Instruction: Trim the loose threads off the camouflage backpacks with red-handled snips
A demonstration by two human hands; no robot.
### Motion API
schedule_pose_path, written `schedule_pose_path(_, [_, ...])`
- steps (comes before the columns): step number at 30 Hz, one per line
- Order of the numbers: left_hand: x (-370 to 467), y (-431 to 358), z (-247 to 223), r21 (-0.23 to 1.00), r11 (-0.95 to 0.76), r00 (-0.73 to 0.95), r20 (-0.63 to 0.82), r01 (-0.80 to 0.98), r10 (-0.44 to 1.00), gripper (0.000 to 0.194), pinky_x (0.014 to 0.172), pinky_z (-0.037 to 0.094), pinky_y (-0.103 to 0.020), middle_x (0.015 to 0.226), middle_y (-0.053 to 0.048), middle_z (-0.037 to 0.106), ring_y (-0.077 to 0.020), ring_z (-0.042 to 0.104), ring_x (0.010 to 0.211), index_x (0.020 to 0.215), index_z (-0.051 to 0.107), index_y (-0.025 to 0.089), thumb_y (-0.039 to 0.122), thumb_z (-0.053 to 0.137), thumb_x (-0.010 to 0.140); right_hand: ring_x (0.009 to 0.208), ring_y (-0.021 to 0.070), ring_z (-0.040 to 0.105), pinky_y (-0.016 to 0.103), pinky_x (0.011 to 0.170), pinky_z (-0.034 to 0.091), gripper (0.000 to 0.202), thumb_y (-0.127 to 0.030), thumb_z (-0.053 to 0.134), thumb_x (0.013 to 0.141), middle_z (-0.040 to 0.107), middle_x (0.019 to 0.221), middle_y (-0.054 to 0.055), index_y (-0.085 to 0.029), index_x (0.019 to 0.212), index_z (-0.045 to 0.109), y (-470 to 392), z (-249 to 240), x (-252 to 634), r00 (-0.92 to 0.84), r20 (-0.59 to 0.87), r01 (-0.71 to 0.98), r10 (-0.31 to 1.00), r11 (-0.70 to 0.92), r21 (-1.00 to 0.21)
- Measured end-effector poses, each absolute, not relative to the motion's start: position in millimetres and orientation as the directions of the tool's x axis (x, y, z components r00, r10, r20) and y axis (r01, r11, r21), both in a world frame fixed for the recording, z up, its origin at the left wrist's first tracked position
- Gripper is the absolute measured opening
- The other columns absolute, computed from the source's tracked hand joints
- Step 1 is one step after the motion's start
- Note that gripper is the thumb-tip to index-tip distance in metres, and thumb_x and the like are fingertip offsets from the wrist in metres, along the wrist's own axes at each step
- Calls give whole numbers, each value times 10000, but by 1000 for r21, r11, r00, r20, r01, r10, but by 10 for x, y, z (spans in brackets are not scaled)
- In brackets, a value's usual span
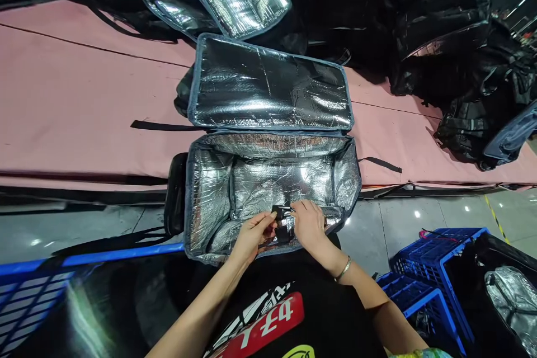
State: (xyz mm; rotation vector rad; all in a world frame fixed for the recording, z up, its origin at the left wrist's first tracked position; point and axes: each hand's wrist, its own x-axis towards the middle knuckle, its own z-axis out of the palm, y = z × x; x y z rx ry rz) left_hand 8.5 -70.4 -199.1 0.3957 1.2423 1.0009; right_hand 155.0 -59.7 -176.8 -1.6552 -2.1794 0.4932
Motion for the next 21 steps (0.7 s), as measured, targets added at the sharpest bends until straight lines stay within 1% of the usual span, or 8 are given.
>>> schedule_pose_path(4, [87,-707,-1997,731,540,-8,-598,-417,802,407,416,372,-187,498,39,531,-63,450,408,620,547,154,479,759,495,902,181,578,295,807,451,218,-162,450,892,632,955,54,-189,1047,600,-592,-1741,1550,-231,86,805,969,240,-542])
schedule_pose_path(9, [86,-711,-2015,727,543,-10,-602,-420,799,395,426,387,-188,514,36,547,-68,474,414,646,565,150,472,754,516,881,182,588,293,785,463,197,-163,482,870,632,937,53,-204,1016,608,-574,-1701,1559,-262,-14,804,965,211,-555])
schedule_pose_path(11, [75,-716,-2020,724,541,-24,-607,-428,794,378,444,402,-187,547,22,578,-74,506,441,659,572,148,458,747,533,902,183,589,300,810,456,174,-165,485,865,639,933,54,-195,987,606,-565,-1696,1579,-227,-11,738,974,164,-655])
schedule_pose_path(13, [55,-727,-2017,720,535,-36,-610,-441,791,356,471,425,-195,618,-6,626,-92,554,491,697,589,147,427,744,542,901,168,594,289,812,458,169,-197,498,861,642,957,50,-182,1003,588,-564,-1689,1610,-220,-25,591,975,113,-799])
schedule_pose_path(14, [43,-734,-2010,719,532,-37,-610,-448,792,353,485,437,-202,671,-23,652,-105,579,523,740,605,148,405,743,542,877,158,597,276,794,463,192,-222,522,850,641,957,42,-179,1029,575,-569,-1681,1626,-247,-52,514,968,86,-854])
schedule_pose_path(16, [17,-754,-1989,716,523,-34,-603,-463,797,392,517,461,-224,797,-52,687,-133,620,594,860,631,160,359,735,540,777,134,591,241,716,465,271,-266,600,799,636,888,11,-178,1054,566,-587,-1658,1657,-350,-122,427,929,42,-903])
schedule_pose_path(18, [-6,-777,-1965,714,517,-26,-598,-472,801,424,521,466,-240,866,-68,697,-159,641,634,936,639,172,336,708,550,679,114,555,218,651,440,245,-265,664,741,606,770,-21,-176,963,610,-609,-1628,1677,-431,-166,449,887,51,-892])
schedule_pose_path(21, [-30,-805,-1941,715,528,-3,-595,-458,804,349,494,448,-248,758,-64,699,-189,645,627,890,663,164,318,651,578,663,108,532,210,647,408,44,-210,627,756,575,709,-24,-172,776,639,-626,-1597,1685,-463,-126,482,877,130,-866])
